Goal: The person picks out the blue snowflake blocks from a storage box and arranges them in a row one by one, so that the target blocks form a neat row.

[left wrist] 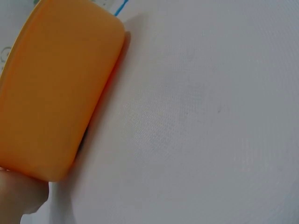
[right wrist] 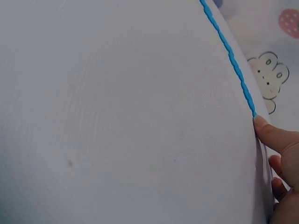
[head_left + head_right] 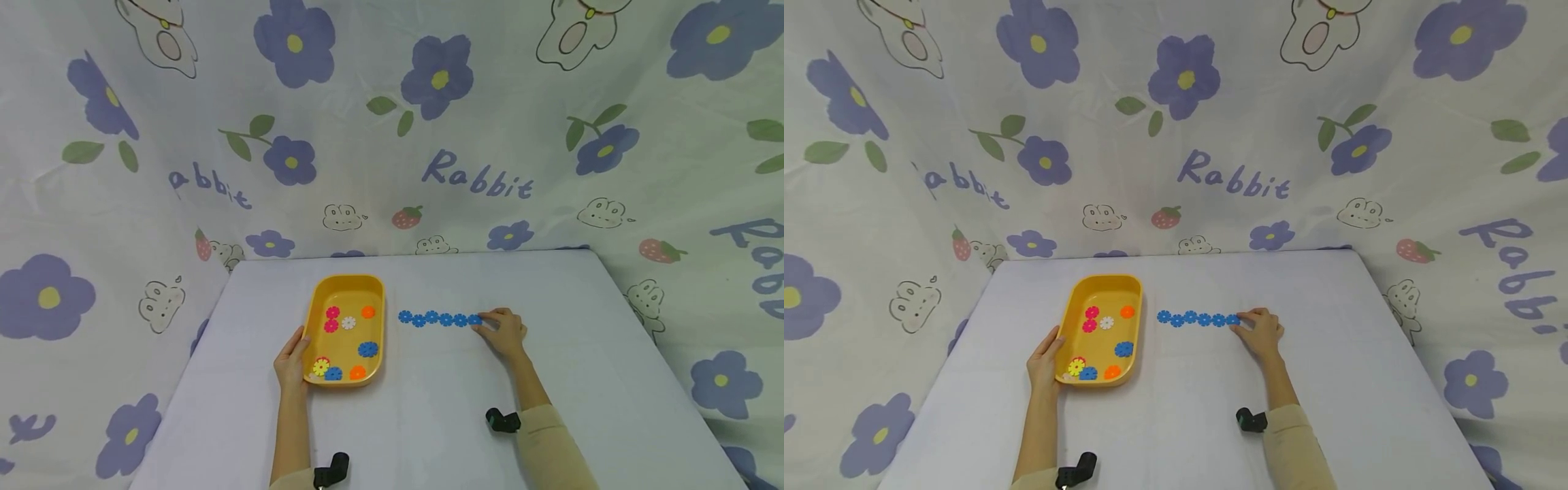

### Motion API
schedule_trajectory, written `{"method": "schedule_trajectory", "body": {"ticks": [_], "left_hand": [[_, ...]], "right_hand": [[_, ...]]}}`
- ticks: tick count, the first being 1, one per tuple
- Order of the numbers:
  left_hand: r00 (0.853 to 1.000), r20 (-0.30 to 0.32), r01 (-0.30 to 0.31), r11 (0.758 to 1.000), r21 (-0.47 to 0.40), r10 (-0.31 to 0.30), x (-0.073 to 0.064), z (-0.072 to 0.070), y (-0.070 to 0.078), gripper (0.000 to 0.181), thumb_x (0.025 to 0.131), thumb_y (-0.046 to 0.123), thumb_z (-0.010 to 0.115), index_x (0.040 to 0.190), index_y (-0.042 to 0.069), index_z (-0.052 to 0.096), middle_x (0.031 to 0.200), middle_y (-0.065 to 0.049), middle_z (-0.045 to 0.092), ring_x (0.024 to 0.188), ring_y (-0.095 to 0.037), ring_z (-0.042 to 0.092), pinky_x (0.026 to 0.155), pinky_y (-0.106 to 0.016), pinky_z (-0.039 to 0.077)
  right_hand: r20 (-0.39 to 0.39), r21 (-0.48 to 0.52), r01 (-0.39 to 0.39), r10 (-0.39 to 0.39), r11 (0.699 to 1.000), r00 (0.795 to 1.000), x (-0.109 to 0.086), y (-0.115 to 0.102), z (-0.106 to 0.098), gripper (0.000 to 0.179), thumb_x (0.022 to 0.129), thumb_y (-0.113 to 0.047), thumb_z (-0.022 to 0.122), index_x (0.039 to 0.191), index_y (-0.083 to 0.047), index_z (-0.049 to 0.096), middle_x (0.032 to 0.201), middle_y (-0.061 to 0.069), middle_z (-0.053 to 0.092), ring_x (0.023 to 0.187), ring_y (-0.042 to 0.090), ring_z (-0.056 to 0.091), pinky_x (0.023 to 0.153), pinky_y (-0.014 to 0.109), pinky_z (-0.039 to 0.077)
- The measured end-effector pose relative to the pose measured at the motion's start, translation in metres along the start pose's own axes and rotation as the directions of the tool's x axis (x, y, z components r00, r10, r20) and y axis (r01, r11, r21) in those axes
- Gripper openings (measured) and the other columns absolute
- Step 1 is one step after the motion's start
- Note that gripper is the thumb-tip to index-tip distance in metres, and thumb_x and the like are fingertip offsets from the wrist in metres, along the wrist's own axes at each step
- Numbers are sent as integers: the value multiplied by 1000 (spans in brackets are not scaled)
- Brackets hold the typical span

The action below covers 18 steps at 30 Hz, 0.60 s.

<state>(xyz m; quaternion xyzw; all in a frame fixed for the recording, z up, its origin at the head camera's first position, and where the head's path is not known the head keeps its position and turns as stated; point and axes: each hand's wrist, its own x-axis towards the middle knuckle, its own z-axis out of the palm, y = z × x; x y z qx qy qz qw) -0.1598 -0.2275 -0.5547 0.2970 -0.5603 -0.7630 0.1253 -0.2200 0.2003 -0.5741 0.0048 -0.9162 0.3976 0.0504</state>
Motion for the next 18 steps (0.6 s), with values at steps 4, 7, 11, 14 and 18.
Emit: {"method": "schedule_trajectory", "body": {"ticks": [4,7,11,14,18], "left_hand": [[1000,6,-2,1000,-12,2,-1,0,0,41,87,16,69,126,12,60,130,2,58,130,-16,42,106,-23,36],[1000,10,2,1000,-25,-1,-2,0,1,42,87,16,69,127,10,59,130,2,58,130,-16,41,106,-22,36],[1000,20,4,1000,-27,-3,-2,0,1,45,87,16,69,129,8,57,132,1,56,131,-16,41,106,-23,35],[1000,23,1,1000,-21,-1,-2,0,1,46,87,16,68,130,5,55,134,-1,55,131,-16,41,107,-23,34],[1000,16,-2,1000,-19,2,-2,0,0,44,88,15,67,130,7,56,133,0,56,131,-16,41,107,-23,35]], "right_hand": [[-15,-1,-4,4,1000,1000,0,0,1,40,78,-27,77,111,-5,69,121,23,53,114,44,37,92,62,22],[-35,3,-5,5,1000,999,0,1,3,41,78,-28,77,112,-5,69,120,23,53,113,44,38,92,62,22],[-73,-2,3,-4,1000,997,-1,2,5,42,78,-30,77,111,-5,69,118,24,55,111,44,41,90,61,24],[-99,1,3,-3,1000,995,-3,2,6,41,78,-30,77,109,-4,70,116,23,56,110,43,43,91,60,25],[-109,12,-4,5,1000,994,-3,2,7,40,78,-30,77,107,-4,70,116,23,57,110,42,44,92,60,25]]}}
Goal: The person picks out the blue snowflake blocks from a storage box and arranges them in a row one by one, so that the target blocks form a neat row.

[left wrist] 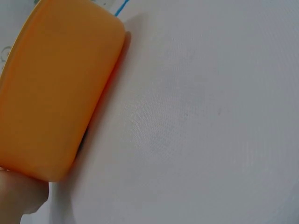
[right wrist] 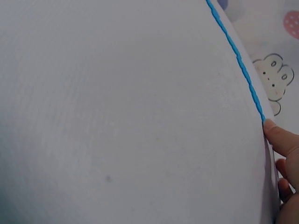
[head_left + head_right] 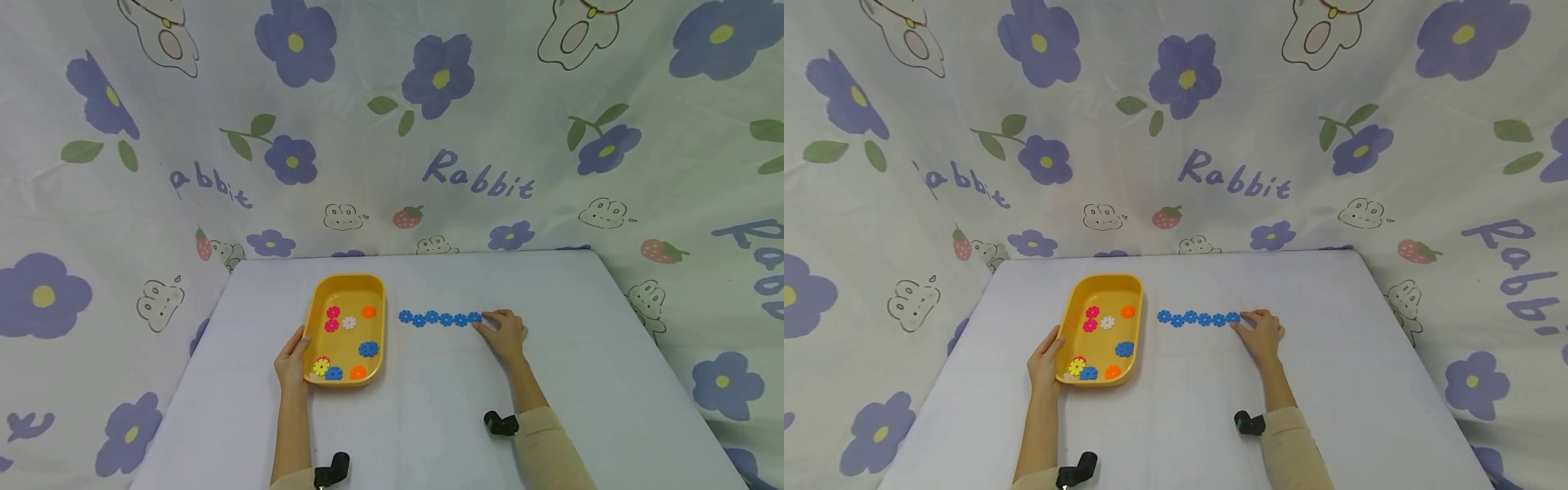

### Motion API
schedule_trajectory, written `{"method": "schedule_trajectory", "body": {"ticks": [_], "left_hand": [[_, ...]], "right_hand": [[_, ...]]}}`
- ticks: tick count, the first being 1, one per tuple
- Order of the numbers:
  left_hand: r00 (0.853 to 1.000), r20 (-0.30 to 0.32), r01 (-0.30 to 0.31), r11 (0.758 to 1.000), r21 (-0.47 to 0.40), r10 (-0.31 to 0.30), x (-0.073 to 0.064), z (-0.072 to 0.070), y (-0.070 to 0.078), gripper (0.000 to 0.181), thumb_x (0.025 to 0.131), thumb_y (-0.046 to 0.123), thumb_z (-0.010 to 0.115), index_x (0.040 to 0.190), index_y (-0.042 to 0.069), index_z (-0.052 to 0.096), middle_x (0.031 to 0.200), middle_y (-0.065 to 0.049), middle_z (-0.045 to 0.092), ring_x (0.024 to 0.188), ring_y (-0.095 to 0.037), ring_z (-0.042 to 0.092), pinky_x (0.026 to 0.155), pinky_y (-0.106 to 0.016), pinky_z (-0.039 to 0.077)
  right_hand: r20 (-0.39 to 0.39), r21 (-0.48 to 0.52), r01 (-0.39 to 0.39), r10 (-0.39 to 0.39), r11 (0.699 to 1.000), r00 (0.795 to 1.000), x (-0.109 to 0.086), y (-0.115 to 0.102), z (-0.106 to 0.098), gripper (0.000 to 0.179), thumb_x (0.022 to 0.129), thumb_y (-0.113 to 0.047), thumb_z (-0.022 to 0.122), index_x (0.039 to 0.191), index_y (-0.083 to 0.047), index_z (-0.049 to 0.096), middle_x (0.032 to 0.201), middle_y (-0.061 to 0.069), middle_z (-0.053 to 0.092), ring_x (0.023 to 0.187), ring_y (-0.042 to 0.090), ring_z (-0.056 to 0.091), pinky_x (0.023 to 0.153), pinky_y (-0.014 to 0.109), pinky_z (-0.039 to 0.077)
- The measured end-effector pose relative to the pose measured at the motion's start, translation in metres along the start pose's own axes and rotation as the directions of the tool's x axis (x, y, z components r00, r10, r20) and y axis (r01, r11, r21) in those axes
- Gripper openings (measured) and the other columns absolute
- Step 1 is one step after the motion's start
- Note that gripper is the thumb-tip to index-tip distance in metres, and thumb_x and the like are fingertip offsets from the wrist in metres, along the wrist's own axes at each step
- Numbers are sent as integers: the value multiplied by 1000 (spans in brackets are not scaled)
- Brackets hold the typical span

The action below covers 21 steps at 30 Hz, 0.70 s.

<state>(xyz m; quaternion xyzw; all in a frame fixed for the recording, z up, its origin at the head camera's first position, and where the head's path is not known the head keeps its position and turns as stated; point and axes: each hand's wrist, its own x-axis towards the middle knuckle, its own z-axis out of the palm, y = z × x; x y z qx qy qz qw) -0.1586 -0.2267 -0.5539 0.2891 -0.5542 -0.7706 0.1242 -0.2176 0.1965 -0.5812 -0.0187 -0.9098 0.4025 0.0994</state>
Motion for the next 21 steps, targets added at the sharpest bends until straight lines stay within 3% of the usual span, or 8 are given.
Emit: {"method": "schedule_trajectory", "body": {"ticks": [4,8,12,14,18,21], "left_hand": [[1000,-9,2,1000,-3,-2,1,0,0,40,87,14,68,126,13,60,129,2,59,130,-16,42,105,-22,36],[1000,-4,6,1000,5,-6,1,0,0,42,87,16,68,128,9,58,132,1,57,131,-16,42,106,-22,36],[1000,-4,12,1000,8,-12,0,1,0,44,87,17,68,128,8,57,133,-1,55,131,-16,41,105,-22,36],[1000,-5,15,1000,5,-15,0,1,0,44,87,17,68,129,7,57,134,-1,55,130,-16,42,105,-21,36],[1000,-3,22,1000,11,-22,-1,1,1,46,88,18,67,130,5,55,135,-1,55,130,-16,42,104,-21,37],[1000,-1,23,1000,14,-23,-2,1,2,47,88,18,67,131,4,53,136,-2,53,131,-15,42,104,-20,36]], "right_hand": [[-19,37,-19,20,999,1000,0,1,1,44,78,-29,77,111,-2,68,116,23,59,110,41,46,92,59,26],[-69,149,-21,32,989,997,-4,-3,2,45,79,-21,75,116,3,63,113,24,59,108,38,50,97,56,32],[-128,268,33,2,963,992,-13,-16,6,41,80,-12,73,116,6,62,106,24,60,98,35,53,86,43,46],[-139,303,67,-25,951,990,-18,-27,10,40,80,-10,73,115,7,62,103,24,61,93,34,54,80,35,47],[-79,373,123,-101,919,992,-28,-54,19,40,79,-6,74,114,8,61,101,25,62,90,34,57,75,22,50],[20,447,128,-153,885,988,-35,-82,23,41,79,-2,73,116,11,59,103,29,60,92,40,57,77,29,54]]}}
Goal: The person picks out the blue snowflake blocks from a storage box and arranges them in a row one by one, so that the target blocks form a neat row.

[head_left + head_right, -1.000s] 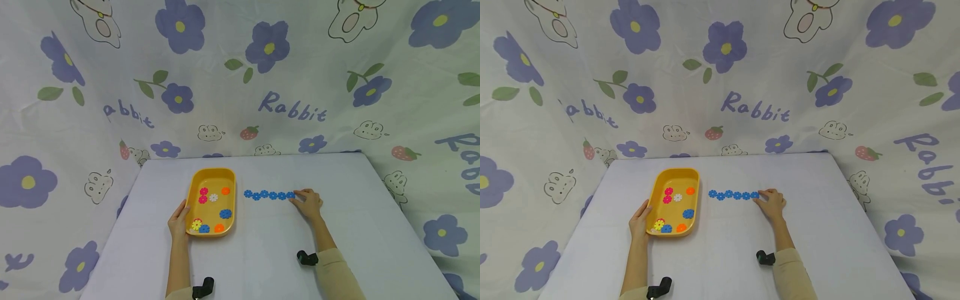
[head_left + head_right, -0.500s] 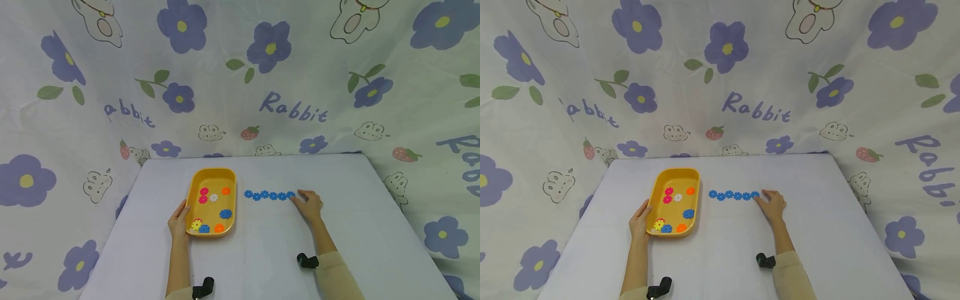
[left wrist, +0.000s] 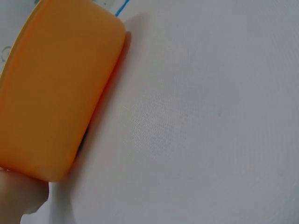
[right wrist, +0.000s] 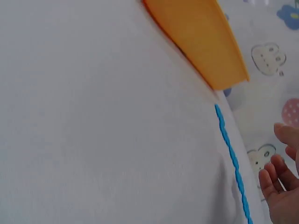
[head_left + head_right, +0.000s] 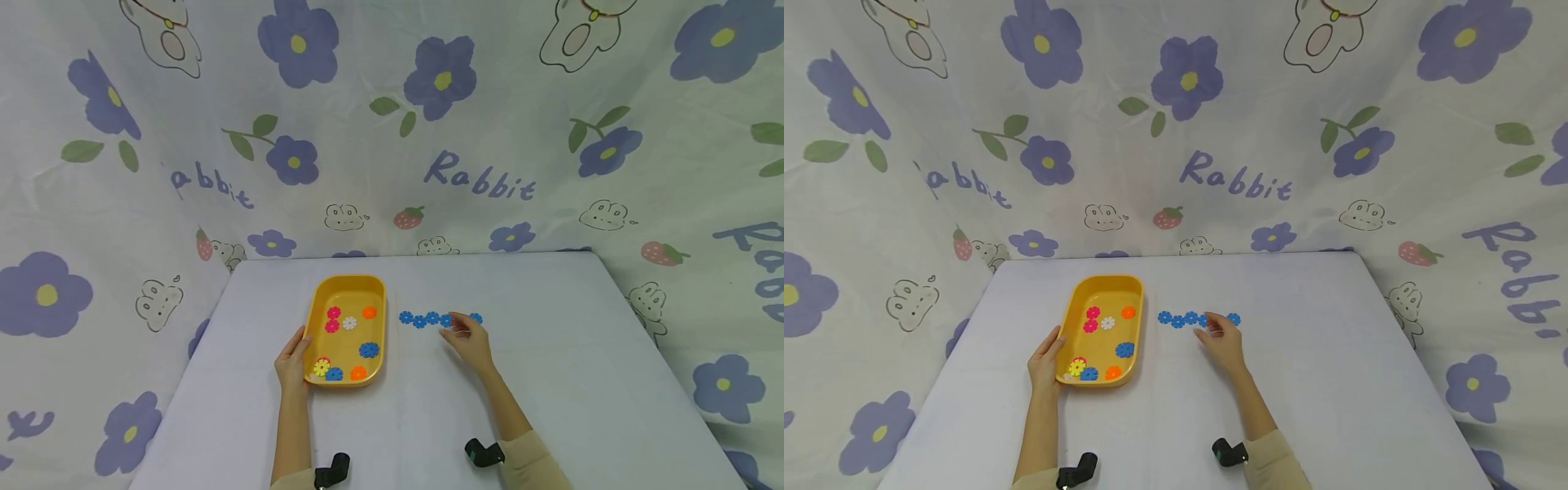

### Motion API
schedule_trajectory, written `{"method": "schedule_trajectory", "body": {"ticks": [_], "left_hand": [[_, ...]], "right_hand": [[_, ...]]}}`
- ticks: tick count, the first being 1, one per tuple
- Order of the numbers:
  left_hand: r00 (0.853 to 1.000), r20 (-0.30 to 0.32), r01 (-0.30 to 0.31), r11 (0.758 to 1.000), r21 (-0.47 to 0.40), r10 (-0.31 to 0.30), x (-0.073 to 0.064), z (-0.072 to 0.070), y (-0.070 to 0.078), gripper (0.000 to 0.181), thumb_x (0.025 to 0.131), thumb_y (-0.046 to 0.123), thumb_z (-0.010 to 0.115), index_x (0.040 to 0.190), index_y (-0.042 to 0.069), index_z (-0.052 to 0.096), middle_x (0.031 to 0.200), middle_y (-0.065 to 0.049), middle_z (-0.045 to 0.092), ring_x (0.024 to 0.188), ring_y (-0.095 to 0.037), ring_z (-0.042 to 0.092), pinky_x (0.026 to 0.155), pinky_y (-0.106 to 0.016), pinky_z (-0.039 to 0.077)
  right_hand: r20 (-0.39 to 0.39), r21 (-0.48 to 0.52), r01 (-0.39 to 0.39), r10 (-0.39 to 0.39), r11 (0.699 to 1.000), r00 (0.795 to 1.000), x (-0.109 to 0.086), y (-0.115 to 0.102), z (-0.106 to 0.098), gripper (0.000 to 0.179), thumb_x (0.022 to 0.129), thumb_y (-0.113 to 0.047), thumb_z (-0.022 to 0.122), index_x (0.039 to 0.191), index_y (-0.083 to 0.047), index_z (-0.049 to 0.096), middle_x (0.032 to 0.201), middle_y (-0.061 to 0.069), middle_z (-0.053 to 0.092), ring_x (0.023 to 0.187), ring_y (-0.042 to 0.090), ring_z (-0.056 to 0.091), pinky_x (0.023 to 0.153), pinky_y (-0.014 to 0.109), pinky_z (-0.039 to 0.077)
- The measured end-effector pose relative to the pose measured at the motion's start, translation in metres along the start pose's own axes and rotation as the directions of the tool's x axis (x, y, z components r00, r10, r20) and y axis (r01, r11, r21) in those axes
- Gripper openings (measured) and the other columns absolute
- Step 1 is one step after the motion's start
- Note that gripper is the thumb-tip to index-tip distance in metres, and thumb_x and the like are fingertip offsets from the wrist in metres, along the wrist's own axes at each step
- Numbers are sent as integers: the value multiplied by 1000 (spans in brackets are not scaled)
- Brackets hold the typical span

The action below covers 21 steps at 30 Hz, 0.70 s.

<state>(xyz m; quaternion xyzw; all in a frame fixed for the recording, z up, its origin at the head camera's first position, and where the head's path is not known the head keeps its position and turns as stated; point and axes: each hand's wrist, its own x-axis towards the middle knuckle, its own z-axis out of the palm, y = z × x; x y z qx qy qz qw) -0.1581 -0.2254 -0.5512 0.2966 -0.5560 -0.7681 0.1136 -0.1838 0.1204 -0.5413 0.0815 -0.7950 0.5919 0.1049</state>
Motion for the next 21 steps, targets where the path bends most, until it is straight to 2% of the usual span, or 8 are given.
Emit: {"method": "schedule_trajectory", "body": {"ticks": [4,8,12,14,17,21], "left_hand": [[1000,-2,2,1000,-4,-2,0,0,0,48,88,18,67,132,4,53,135,-1,54,130,-15,42,104,-20,37],[1000,-6,3,1000,-7,-3,0,0,0,48,88,18,68,131,4,53,134,-1,54,130,-15,43,104,-20,37],[1000,-5,-4,1000,1,4,0,0,0,47,88,18,68,131,5,54,135,0,54,131,-15,41,105,-21,36],[1000,-3,-11,1000,5,11,0,0,0,46,88,18,68,130,6,55,135,0,54,131,-15,40,106,-22,35],[1000,0,-27,1000,3,27,0,0,0,44,88,17,67,130,7,56,134,0,55,132,-17,39,108,-23,33],[1000,-2,-31,1000,-4,31,0,0,0,42,88,16,68,128,9,58,131,2,57,131,-17,41,107,-23,35]], "right_hand": [[120,74,-32,23,997,992,-3,-36,20,43,79,1,72,117,12,56,103,32,58,95,45,57,82,42,54],[189,117,-29,6,993,982,-3,-59,43,41,80,1,71,117,13,57,102,30,59,95,44,58,85,45,53],[260,190,-27,-24,981,965,-2,-73,64,39,82,5,68,117,14,55,105,31,59,97,46,58,85,42,53],[310,217,-55,-15,975,951,0,-73,77,41,83,4,66,121,14,53,110,32,59,101,45,58,87,39,53],[386,216,-144,51,966,921,0,-74,97,47,87,-5,66,128,11,49,121,29,56,108,41,57,88,34,53],[431,144,-319,230,937,873,-3,-84,121,58,89,-22,65,137,4,43,137,24,46,121,37,49,95,39,48]]}}
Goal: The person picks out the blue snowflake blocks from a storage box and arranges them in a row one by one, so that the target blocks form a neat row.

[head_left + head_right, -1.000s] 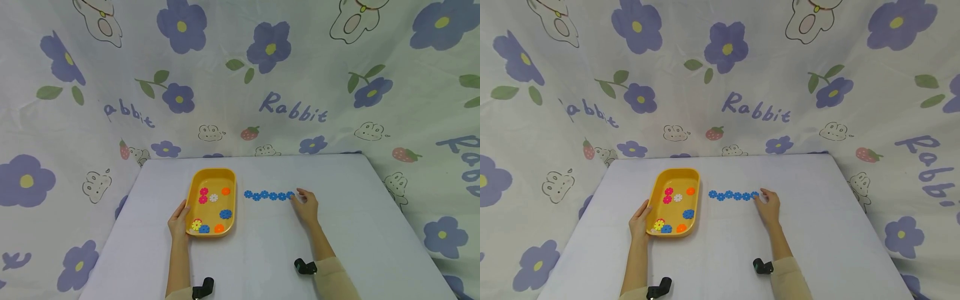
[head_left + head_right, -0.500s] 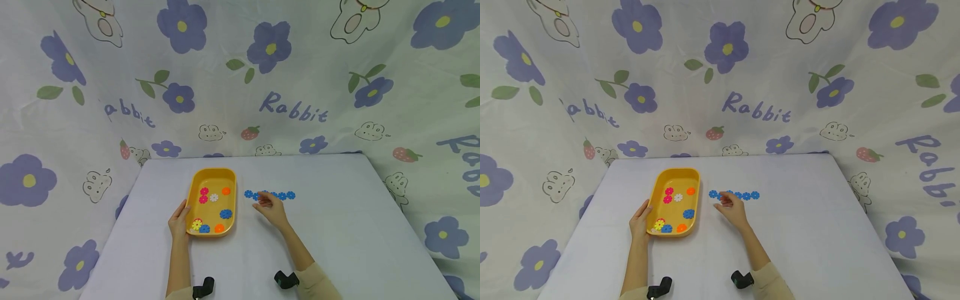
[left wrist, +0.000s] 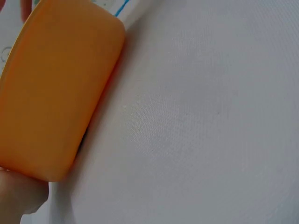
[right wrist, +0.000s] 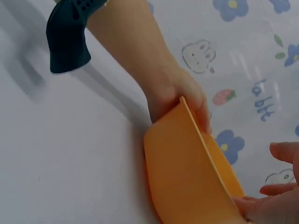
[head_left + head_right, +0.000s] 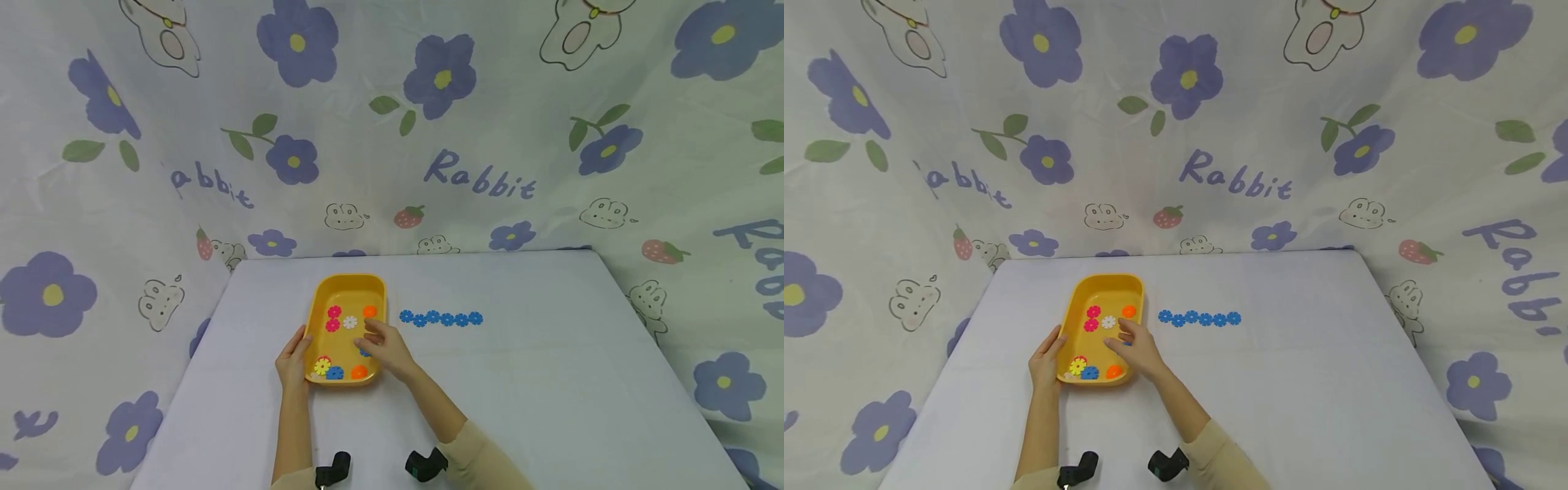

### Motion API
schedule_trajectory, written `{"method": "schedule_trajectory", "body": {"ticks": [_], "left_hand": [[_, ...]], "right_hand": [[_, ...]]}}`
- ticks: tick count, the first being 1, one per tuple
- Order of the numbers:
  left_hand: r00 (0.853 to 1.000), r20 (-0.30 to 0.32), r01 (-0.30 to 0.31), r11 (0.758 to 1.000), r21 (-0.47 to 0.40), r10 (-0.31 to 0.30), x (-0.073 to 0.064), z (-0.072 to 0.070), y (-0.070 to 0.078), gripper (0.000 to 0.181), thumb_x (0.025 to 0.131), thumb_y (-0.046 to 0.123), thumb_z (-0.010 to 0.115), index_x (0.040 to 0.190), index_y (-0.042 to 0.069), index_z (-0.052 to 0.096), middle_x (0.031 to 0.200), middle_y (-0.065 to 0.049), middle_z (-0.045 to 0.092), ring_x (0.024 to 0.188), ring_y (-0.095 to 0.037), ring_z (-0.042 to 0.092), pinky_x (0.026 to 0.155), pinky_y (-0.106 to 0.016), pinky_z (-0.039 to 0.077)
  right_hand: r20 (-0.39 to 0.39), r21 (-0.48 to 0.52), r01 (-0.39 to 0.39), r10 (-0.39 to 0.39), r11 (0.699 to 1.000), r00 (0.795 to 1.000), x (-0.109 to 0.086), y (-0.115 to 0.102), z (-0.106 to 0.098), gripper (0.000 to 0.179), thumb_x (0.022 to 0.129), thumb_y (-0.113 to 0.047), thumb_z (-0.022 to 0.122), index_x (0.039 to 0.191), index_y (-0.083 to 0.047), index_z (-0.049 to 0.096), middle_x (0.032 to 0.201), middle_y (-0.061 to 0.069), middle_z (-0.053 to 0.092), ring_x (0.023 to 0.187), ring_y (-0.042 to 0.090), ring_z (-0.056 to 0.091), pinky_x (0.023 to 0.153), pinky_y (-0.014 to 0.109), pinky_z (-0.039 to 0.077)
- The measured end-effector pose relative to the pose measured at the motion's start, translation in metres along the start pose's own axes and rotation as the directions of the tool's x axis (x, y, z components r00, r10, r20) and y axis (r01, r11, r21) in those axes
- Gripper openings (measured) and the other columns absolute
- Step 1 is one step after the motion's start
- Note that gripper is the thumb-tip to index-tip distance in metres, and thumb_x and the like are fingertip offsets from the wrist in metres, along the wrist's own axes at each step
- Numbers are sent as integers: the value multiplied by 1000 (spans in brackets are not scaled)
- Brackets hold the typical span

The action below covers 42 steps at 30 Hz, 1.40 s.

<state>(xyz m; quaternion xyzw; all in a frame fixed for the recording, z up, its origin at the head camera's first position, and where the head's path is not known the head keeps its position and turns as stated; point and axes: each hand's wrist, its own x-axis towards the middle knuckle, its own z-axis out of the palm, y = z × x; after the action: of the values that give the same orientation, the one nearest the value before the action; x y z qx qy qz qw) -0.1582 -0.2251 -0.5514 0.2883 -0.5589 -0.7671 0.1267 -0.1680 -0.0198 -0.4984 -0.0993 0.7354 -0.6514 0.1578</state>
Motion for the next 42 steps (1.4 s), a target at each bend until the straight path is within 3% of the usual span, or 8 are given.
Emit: {"method": "schedule_trajectory", "body": {"ticks": [8,16,20,26,31,34,37,42], "left_hand": [[1000,-9,17,1000,-22,-17,0,-1,0,41,87,17,69,126,11,60,126,6,60,126,-15,46,100,-19,41],[1000,6,13,999,-35,-13,0,0,1,42,87,16,69,127,9,59,120,10,64,126,-15,46,101,-20,40],[1000,19,19,1000,-15,-19,0,1,-1,44,87,17,68,129,8,56,126,8,60,130,-16,42,104,-22,37],[1000,25,18,1000,0,-18,0,-2,0,48,88,18,67,132,5,53,136,-2,53,131,-16,41,105,-22,37],[999,36,13,1000,-6,-12,0,-1,1,48,89,17,66,132,3,52,138,-4,51,131,-16,41,104,-22,37],[999,37,15,1000,0,-15,0,-1,0,49,88,19,67,133,4,52,138,-4,51,131,-16,41,105,-22,37],[1000,26,12,1000,5,-12,1,-1,-1,47,87,20,69,131,7,56,135,0,54,131,-16,40,105,-23,36],[1000,10,-6,1000,-16,6,1,-2,-3,43,85,18,71,126,10,60,123,9,62,129,-16,43,103,-22,39]], "right_hand": [[-162,-31,-278,270,960,949,6,-12,42,74,89,-38,62,143,2,32,147,23,32,133,41,31,107,54,32],[-315,8,-409,390,913,865,18,-11,62,85,85,-39,66,145,4,25,149,25,23,131,41,31,108,55,29],[-326,27,-428,413,903,850,24,-5,64,85,83,-37,68,144,5,27,148,26,23,130,40,32,108,55,29],[-273,-18,-418,398,908,876,36,1,62,72,82,-27,70,138,4,39,139,22,41,123,36,42,106,50,36],[-155,-183,-312,286,932,946,48,12,54,56,76,-6,72,126,9,52,127,20,54,119,33,49,102,42,43],[-74,-348,-203,188,915,979,55,19,53,51,71,2,72,120,8,59,118,16,61,112,28,55,97,36,47],[11,-521,-76,96,850,995,61,22,56,50,69,2,73,118,4,62,113,13,63,104,23,56,94,30,49],[142,-741,94,19,665,990,65,24,67,47,73,-12,78,118,-5,65,108,7,60,94,16,52,87,23,49]]}}
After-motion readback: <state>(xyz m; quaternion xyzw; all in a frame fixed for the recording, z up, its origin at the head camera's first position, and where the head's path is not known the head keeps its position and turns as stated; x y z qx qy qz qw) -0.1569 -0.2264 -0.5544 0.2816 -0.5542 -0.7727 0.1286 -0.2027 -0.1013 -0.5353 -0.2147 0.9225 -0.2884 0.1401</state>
